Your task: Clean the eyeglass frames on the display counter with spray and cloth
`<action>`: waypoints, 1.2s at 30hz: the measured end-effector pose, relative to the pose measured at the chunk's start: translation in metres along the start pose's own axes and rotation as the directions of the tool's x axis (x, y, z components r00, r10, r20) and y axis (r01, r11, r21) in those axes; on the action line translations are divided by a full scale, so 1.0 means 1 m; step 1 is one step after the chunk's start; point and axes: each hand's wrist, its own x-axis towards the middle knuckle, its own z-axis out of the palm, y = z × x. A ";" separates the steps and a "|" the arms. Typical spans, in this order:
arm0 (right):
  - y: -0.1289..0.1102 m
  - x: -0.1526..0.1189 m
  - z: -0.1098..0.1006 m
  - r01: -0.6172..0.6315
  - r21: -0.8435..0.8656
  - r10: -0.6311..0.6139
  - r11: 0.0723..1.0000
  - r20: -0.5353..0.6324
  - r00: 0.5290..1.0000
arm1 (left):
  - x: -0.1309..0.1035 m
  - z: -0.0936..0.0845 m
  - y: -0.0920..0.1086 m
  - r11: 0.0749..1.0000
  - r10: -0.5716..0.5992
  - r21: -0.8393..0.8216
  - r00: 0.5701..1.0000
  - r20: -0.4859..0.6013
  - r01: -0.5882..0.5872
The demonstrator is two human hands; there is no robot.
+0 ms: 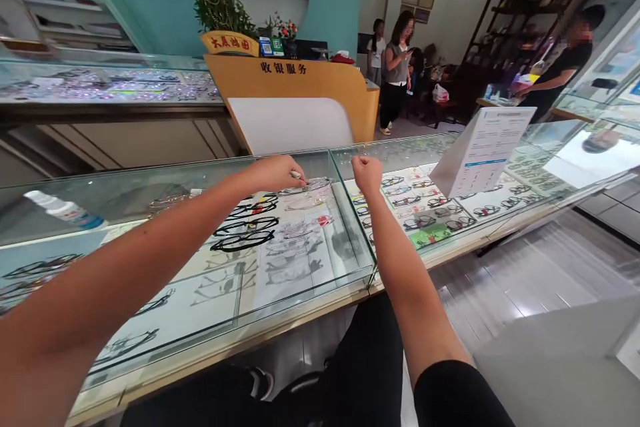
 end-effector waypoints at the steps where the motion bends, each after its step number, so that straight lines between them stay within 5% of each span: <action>1: 0.001 0.000 0.000 0.001 0.001 -0.001 1.000 0.002 1.000 | 0.003 0.006 0.001 1.000 -0.005 0.003 1.000 0.027 0.005; 7: 0.000 -0.001 0.002 0.018 0.005 -0.018 1.000 0.018 1.000 | 0.005 0.030 0.005 1.000 0.022 -0.016 0.988 0.152 -0.020; 20: -0.015 -0.012 0.003 0.051 0.053 -0.055 0.997 0.087 0.995 | -0.013 0.052 0.008 1.000 0.001 0.024 0.991 0.133 -0.004; 36: -0.014 -0.013 0.003 0.050 0.035 -0.053 0.998 0.106 0.993 | -0.013 0.053 0.008 0.999 -0.017 0.044 0.987 0.158 0.010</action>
